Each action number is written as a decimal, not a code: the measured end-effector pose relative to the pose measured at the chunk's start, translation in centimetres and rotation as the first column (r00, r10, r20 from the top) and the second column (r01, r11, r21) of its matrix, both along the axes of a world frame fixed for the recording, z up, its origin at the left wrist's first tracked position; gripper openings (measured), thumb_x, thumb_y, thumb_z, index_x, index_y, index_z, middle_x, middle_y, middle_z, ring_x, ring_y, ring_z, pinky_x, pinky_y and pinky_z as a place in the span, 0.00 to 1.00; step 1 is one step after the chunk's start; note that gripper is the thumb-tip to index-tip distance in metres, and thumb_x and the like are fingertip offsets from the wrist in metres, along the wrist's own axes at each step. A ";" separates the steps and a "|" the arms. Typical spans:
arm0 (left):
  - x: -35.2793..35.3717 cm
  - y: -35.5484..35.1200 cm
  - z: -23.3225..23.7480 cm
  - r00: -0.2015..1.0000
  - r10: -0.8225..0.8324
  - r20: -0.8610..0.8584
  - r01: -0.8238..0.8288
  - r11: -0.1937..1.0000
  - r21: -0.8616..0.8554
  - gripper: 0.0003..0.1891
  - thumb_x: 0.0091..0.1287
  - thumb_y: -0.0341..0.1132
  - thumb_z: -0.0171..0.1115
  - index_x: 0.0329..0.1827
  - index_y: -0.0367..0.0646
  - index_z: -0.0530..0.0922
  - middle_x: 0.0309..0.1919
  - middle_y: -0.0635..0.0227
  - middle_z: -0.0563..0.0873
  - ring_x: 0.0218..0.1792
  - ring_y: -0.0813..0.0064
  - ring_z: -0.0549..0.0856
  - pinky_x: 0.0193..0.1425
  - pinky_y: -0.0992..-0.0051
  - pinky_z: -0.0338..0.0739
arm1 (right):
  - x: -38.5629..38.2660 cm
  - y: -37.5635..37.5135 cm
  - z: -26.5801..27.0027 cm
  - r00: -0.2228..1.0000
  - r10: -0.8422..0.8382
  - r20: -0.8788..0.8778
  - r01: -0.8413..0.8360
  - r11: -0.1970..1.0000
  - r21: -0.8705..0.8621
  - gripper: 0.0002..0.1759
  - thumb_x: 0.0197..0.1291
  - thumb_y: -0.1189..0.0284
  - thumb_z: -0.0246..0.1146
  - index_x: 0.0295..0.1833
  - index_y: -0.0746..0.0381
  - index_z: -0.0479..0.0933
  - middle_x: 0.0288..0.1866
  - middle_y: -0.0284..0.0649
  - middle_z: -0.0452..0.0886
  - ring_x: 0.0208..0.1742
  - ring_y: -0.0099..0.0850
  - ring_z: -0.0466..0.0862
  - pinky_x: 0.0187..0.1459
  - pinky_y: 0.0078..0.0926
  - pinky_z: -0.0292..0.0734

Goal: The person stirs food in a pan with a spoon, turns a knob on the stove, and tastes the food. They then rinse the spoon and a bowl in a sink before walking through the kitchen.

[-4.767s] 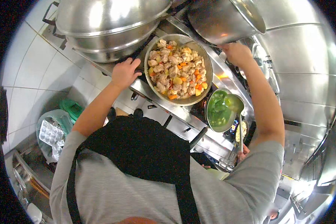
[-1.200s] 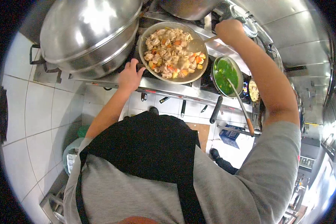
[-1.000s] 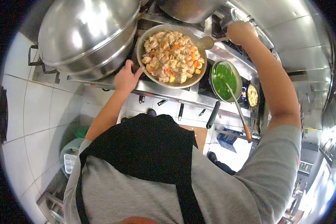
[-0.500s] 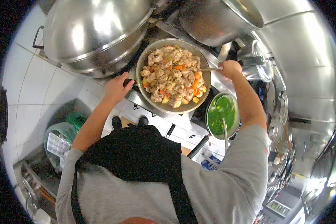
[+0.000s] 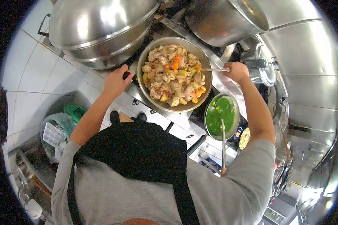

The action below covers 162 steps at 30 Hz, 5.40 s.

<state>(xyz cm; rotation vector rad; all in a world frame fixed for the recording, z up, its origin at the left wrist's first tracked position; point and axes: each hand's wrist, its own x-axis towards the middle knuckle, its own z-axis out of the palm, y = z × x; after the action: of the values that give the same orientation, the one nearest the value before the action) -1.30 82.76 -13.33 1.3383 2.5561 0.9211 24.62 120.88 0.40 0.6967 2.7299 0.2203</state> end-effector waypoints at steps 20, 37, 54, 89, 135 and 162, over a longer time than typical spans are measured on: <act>-0.9 -0.9 0.6 0.995 -0.101 0.000 0.101 0.993 -0.057 0.23 0.59 0.53 0.64 0.44 0.46 0.68 0.29 0.57 0.82 0.32 0.53 0.84 0.32 0.58 0.77 | -7.3 -12.0 12.2 0.991 -0.010 0.133 -0.042 0.923 0.383 0.19 0.65 0.62 0.52 0.60 0.33 0.74 0.40 0.43 0.82 0.40 0.43 0.83 0.40 0.43 0.78; -1.4 -0.8 -0.5 0.991 -0.130 -0.031 0.129 0.991 -0.019 0.24 0.57 0.52 0.66 0.47 0.47 0.68 0.28 0.58 0.82 0.29 0.54 0.84 0.31 0.58 0.78 | -0.8 -8.4 5.4 0.958 -0.248 0.142 0.218 0.955 0.199 0.21 0.65 0.58 0.53 0.63 0.29 0.70 0.49 0.46 0.77 0.53 0.45 0.78 0.52 0.43 0.74; -1.7 -0.9 0.0 0.979 -0.204 0.005 0.204 0.976 -0.076 0.23 0.60 0.54 0.62 0.47 0.47 0.68 0.30 0.57 0.83 0.31 0.53 0.84 0.31 0.57 0.77 | -3.0 -12.3 9.9 0.956 -0.290 0.045 0.269 0.927 0.260 0.18 0.64 0.59 0.53 0.58 0.35 0.77 0.49 0.40 0.83 0.48 0.43 0.83 0.48 0.43 0.77; 0.2 -0.6 -0.3 0.996 -0.030 -0.085 0.020 0.994 -0.110 0.26 0.52 0.49 0.69 0.50 0.50 0.72 0.38 0.59 0.80 0.36 0.54 0.83 0.37 0.58 0.76 | -6.0 -0.3 -0.6 0.949 0.222 0.223 -0.241 0.968 0.063 0.15 0.61 0.52 0.54 0.43 0.48 0.77 0.33 0.42 0.83 0.36 0.46 0.83 0.36 0.47 0.77; -1.4 -2.3 -1.3 0.835 -0.544 -0.078 0.550 0.830 0.091 0.13 0.63 0.46 0.59 0.43 0.50 0.72 0.22 0.60 0.82 0.24 0.57 0.83 0.27 0.61 0.77 | -0.6 -26.0 -10.5 0.828 -0.526 0.194 0.558 0.806 -0.198 0.20 0.59 0.58 0.58 0.43 0.64 0.81 0.43 0.55 0.82 0.47 0.47 0.83 0.48 0.41 0.79; -2.2 -2.5 -0.3 0.839 -0.542 -0.050 0.544 0.838 0.040 0.16 0.62 0.48 0.60 0.45 0.50 0.71 0.25 0.58 0.82 0.26 0.56 0.84 0.28 0.59 0.77 | -5.8 -23.4 4.1 0.840 -0.536 0.085 0.498 0.823 0.274 0.13 0.55 0.65 0.60 0.39 0.62 0.83 0.41 0.49 0.85 0.43 0.44 0.85 0.44 0.42 0.80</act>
<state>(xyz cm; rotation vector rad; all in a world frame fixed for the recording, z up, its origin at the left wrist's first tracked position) -3.46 80.25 -13.61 1.9620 1.9826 0.8484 18.78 97.49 4.54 1.3963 2.2711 0.4582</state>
